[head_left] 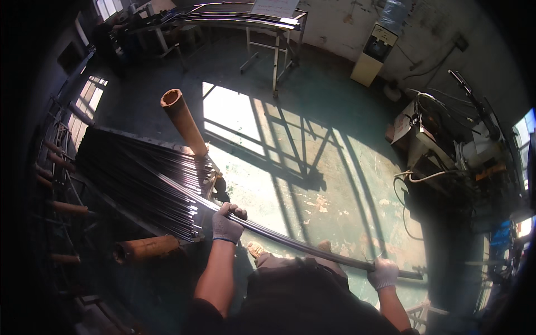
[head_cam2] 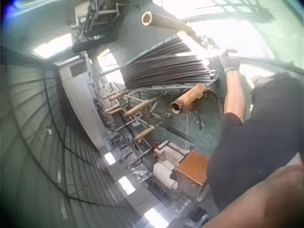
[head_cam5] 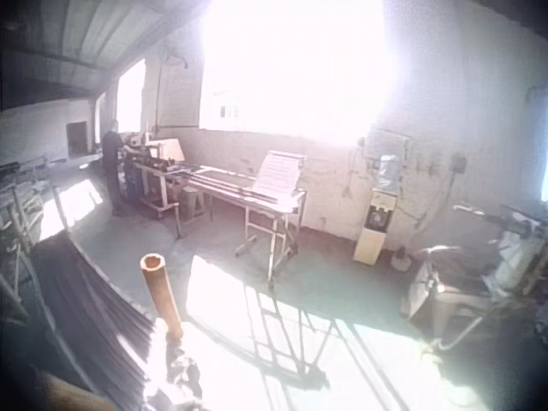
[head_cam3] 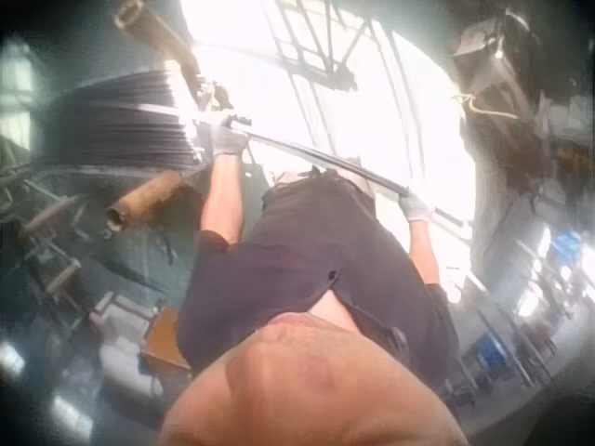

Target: The person repeatedly picks up metal rods from a rack, feeds them into a bending machine, and removes the bent rods. They also measure one bent rod on a wooden table using a tape measure and place it on a metal rack.

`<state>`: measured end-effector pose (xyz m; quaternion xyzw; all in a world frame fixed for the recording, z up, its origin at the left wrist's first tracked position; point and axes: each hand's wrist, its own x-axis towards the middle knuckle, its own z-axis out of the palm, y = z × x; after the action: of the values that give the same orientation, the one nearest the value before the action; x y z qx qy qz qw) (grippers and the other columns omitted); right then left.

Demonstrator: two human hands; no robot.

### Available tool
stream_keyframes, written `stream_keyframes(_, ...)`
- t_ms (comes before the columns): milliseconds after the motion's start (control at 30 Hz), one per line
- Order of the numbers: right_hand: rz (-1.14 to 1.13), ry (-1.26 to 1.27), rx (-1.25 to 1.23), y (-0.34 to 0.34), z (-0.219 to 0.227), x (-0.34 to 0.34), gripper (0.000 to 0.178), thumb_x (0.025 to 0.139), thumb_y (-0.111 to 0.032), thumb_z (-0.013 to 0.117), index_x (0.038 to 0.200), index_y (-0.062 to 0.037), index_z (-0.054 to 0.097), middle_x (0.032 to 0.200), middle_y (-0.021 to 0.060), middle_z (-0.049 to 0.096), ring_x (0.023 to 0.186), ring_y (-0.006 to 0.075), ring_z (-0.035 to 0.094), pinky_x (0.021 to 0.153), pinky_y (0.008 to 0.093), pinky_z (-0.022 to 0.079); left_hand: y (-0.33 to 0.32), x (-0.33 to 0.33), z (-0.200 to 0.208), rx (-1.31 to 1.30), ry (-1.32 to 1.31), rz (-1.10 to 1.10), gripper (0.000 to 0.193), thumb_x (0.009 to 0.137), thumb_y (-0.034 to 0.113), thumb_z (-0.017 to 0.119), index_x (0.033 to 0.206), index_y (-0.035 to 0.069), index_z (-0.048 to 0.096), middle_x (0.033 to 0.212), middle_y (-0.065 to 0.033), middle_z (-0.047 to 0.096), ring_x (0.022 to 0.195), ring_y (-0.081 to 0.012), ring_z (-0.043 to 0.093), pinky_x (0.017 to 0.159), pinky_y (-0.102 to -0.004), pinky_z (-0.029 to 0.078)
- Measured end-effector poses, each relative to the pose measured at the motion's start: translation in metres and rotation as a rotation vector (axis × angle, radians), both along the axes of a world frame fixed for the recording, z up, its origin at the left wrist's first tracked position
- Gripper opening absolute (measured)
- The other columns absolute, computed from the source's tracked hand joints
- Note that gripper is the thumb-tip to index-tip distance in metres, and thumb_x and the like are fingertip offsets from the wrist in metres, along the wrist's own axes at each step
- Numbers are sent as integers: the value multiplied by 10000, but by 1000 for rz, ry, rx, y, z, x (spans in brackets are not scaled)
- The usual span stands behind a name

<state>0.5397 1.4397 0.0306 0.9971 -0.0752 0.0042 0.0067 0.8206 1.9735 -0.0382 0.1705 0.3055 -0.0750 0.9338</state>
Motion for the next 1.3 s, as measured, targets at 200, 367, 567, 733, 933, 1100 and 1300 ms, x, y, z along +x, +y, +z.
stream_keyframes(200, -307, -156, -24, -205, -20, -75, 239, 875, -278, 849, 830, -86, 714, 894, 178, 740, 963, 414, 704, 962, 536, 550, -103, 3, 123, -55, -334, -172, 188, 1170, 175, 646, 1152, 7, 729, 1003, -85, 723, 950, -228, 666, 933, -394, 582)
stream_keyframes(367, -1055, -491, -41, -358, -29, -131, 346, 980, -170, 776, 1286, -30, 695, 1407, 207, 688, 1362, 417, 644, 1194, 500, 510, -226, 21, 219, 43, -610, -341, 146, 1211, 128, 582, 1235, 13, 669, 962, -29, 586, 884, -183, 548, 890, -360, 542)
stream_keyframes(567, -685, -1378, 2675, -348, -21, -58, 414, 922, 1, 555, 1336, 4, 549, 1288, 217, 681, 1297, 475, 676, 1202, 690, 529, -513, -43, 212, 1512, -1217, -604, 59, 1135, 139, 662, 1106, 89, 649, 984, -48, 581, 971, -260, 606, 900, -370, 546)
stream_keyframes(733, -988, -1467, 2508, -427, -5, -13, 97, 1084, 50, 600, 1180, 62, 589, 1175, 179, 655, 1185, 400, 715, 1147, 609, 592, -675, -61, 227, 2476, -1888, -551, 64, 1097, 194, 718, 1043, 159, 710, 1051, -63, 667, 1175, -283, 729, 857, -434, 643)
stream_keyframes(933, -1025, -1648, 2336, -605, -22, -24, 162, 1112, 38, 592, 1241, 128, 632, 1214, 245, 717, 1170, 404, 740, 1181, 542, 601, -793, 43, 218, 1251, -1271, -624, 258, 1138, 94, 701, 1357, -41, 703, 1234, -151, 733, 1182, -308, 749, 1163, -489, 604)
stream_keyframes(1100, -1005, -1757, 2286, -743, 9, -30, 268, 1076, 60, 527, 1323, 134, 599, 1285, 270, 692, 1210, 420, 724, 1188, 648, 581, -912, 118, 202, 488, -935, -649, 336, 1193, 80, 608, 1459, -124, 627, 1245, -182, 704, 1214, -324, 720, 1253, -564, 563)
stream_keyframes(1300, -1019, -1832, 2083, -897, 48, -30, 123, 1109, 5, 596, 1229, 31, 605, 1210, 178, 691, 1138, 376, 728, 1091, 649, 608, -1088, 122, 212, 863, -1162, -779, 169, 1185, 42, 607, 1283, -92, 642, 1165, -112, 669, 1136, -227, 699, 1143, -441, 594)
